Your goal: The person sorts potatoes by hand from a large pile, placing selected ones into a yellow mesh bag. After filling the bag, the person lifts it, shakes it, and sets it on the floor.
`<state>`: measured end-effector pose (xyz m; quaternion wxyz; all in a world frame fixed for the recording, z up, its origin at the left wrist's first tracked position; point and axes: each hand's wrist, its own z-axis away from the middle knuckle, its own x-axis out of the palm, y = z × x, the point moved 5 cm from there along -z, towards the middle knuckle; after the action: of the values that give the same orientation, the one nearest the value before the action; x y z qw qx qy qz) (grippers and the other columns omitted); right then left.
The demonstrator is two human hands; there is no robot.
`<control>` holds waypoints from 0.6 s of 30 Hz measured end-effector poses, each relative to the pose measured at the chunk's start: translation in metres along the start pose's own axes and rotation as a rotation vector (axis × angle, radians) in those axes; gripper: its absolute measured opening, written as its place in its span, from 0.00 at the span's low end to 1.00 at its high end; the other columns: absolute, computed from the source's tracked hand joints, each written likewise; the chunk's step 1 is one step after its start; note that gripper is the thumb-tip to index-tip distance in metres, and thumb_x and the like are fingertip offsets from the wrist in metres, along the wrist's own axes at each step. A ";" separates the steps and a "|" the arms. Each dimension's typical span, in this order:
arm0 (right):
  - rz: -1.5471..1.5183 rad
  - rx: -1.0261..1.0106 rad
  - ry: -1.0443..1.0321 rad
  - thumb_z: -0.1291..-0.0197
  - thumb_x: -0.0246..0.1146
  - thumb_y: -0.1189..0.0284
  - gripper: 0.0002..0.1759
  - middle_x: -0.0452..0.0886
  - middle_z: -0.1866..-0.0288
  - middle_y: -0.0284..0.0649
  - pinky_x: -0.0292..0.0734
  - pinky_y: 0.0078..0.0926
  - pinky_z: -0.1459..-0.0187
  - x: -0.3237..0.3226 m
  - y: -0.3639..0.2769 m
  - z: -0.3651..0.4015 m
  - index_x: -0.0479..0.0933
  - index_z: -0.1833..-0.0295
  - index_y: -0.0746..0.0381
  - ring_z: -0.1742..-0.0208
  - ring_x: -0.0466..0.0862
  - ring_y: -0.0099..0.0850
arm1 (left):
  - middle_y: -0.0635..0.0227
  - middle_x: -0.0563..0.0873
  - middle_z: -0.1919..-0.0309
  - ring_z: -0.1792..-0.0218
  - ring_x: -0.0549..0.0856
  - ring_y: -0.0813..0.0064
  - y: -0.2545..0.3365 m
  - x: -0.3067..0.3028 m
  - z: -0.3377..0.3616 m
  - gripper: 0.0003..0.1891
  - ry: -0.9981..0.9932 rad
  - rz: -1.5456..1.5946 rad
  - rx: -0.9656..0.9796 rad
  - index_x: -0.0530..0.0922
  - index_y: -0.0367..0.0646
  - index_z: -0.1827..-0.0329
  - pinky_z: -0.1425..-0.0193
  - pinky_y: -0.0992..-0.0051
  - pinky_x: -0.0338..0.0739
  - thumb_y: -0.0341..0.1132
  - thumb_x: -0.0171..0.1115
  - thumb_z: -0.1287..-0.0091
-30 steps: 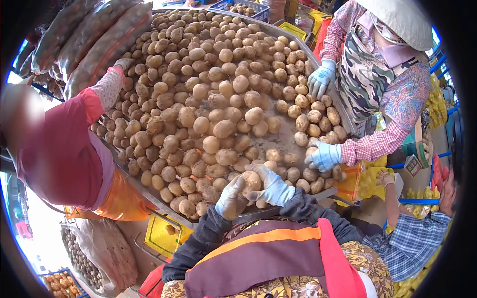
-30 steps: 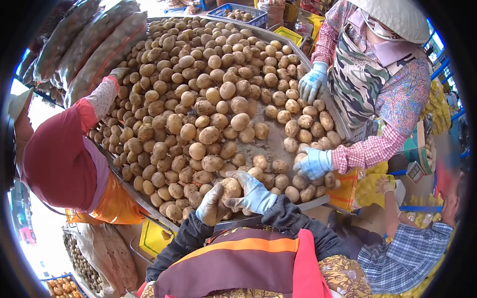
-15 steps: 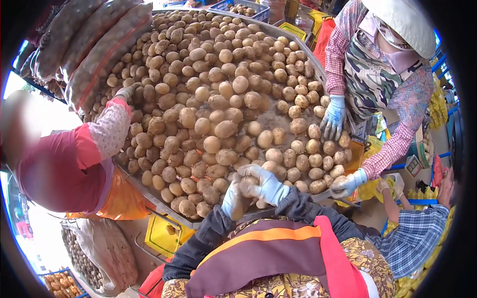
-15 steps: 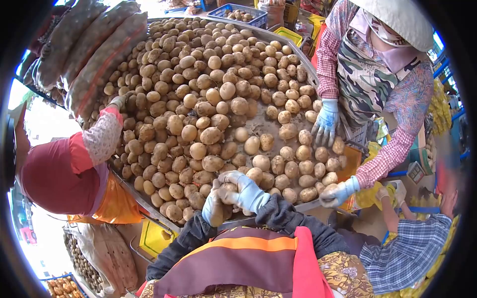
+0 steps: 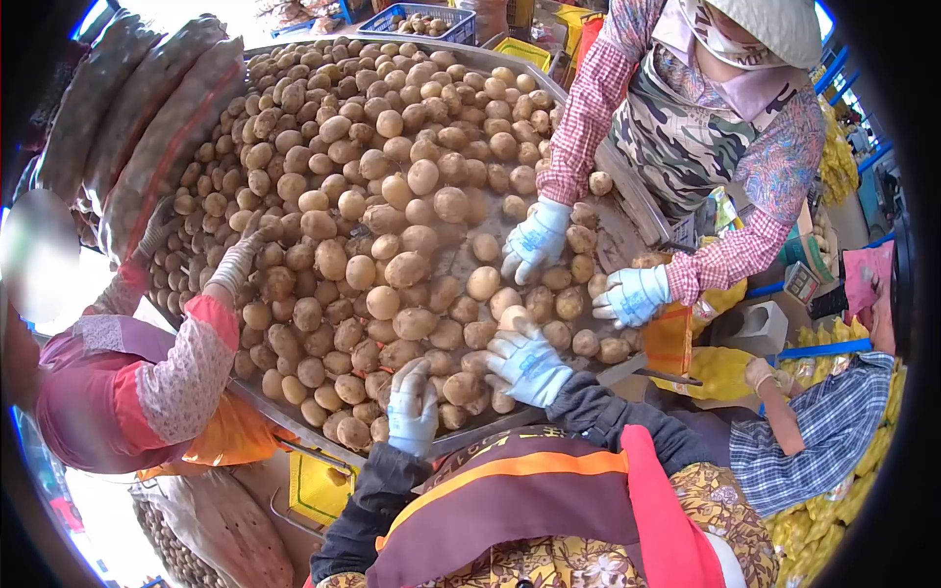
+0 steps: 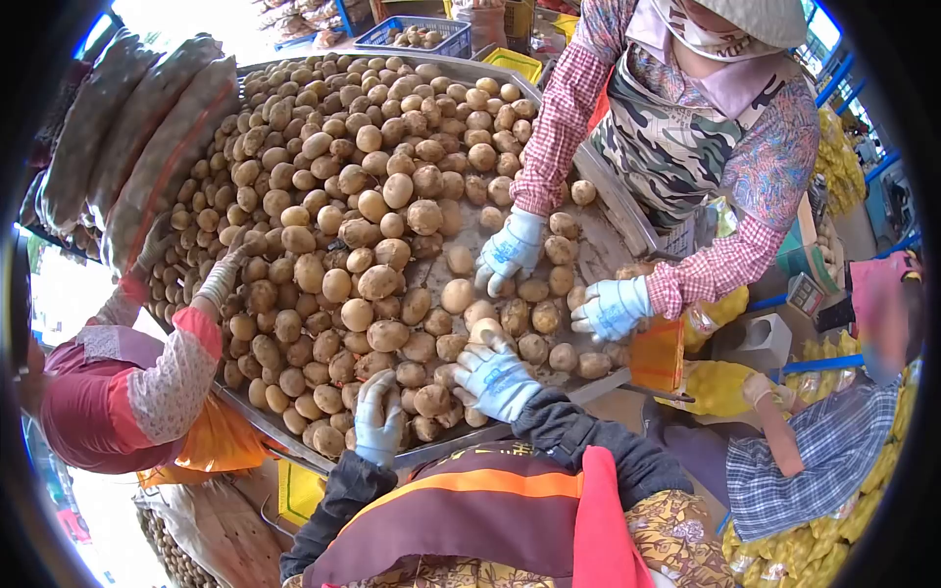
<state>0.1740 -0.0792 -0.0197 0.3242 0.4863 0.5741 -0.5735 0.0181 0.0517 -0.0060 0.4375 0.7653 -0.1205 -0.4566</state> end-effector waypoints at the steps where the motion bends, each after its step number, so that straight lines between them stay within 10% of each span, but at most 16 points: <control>1: 0.073 0.036 -0.007 0.46 0.63 0.57 0.22 0.78 0.49 0.35 0.56 0.54 0.31 -0.003 0.012 0.010 0.78 0.48 0.54 0.40 0.76 0.35 | 0.52 0.76 0.42 0.40 0.76 0.51 0.004 -0.013 -0.001 0.22 0.000 -0.078 0.020 0.73 0.39 0.40 0.36 0.61 0.70 0.24 0.62 0.39; 8: 0.409 0.385 0.097 0.45 0.62 0.59 0.21 0.75 0.42 0.37 0.57 0.56 0.35 -0.036 0.087 0.090 0.78 0.48 0.56 0.34 0.67 0.42 | 0.47 0.66 0.32 0.28 0.61 0.46 -0.020 -0.028 0.037 0.45 -0.336 -0.735 0.088 0.68 0.43 0.32 0.25 0.39 0.42 0.54 0.72 0.54; 13: 0.048 0.013 -0.133 0.41 0.58 0.50 0.25 0.72 0.35 0.39 0.52 0.55 0.30 0.009 0.021 0.073 0.77 0.43 0.52 0.28 0.65 0.38 | 0.48 0.59 0.27 0.26 0.55 0.46 -0.012 0.002 0.022 0.49 -0.437 -0.749 0.162 0.64 0.49 0.28 0.25 0.39 0.41 0.56 0.73 0.54; 17: 0.233 0.220 -0.106 0.45 0.61 0.52 0.21 0.75 0.38 0.32 0.50 0.57 0.29 0.004 0.062 0.100 0.80 0.50 0.52 0.30 0.67 0.40 | 0.51 0.56 0.25 0.25 0.54 0.48 -0.006 0.019 0.023 0.49 -0.674 -0.810 0.185 0.60 0.57 0.25 0.26 0.37 0.39 0.59 0.71 0.51; 18: 0.249 0.230 -0.022 0.47 0.62 0.55 0.19 0.76 0.41 0.36 0.62 0.55 0.37 -0.006 0.067 0.104 0.80 0.53 0.54 0.36 0.72 0.41 | 0.51 0.55 0.25 0.24 0.54 0.49 -0.004 0.024 0.025 0.48 -0.701 -0.864 0.225 0.60 0.57 0.25 0.26 0.37 0.38 0.59 0.70 0.50</control>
<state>0.2186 -0.1900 -0.0511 0.3414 0.5811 0.4363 -0.5961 0.0105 0.0266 -0.0281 0.0604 0.5898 0.0177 -0.8051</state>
